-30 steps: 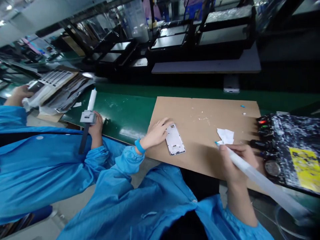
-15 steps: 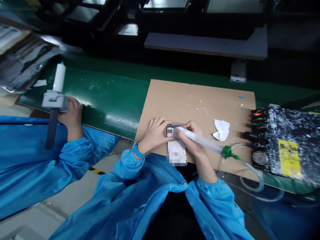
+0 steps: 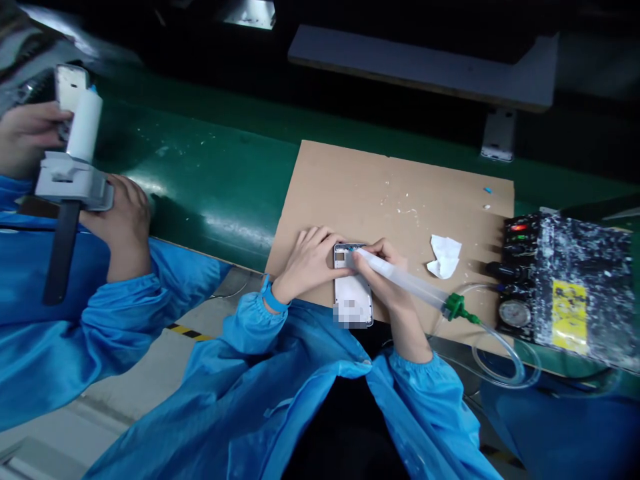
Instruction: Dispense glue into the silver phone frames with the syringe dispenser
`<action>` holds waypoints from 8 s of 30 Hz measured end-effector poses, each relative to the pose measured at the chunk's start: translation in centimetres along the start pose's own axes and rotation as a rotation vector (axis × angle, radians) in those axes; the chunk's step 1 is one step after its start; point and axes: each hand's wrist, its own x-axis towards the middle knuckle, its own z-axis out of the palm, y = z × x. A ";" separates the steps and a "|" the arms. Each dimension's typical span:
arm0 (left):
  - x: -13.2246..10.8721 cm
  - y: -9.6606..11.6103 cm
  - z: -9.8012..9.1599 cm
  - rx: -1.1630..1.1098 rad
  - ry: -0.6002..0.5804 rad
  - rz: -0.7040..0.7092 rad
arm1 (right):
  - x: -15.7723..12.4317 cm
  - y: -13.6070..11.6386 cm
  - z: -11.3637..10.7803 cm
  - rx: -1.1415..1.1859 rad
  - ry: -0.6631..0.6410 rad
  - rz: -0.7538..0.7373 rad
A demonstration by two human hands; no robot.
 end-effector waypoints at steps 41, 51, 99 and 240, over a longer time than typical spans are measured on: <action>-0.1 -0.2 0.1 0.012 0.012 0.023 | 0.1 -0.9 0.0 -0.029 0.059 -0.003; -0.1 0.0 0.1 0.008 -0.002 0.011 | 0.1 -1.2 -0.1 -0.054 0.059 0.030; -0.2 -0.3 0.2 0.002 0.013 0.027 | 0.1 -1.3 0.1 -0.010 0.092 0.043; -0.3 0.2 0.0 0.047 -0.012 -0.025 | 0.2 -0.3 0.0 -0.012 0.005 0.094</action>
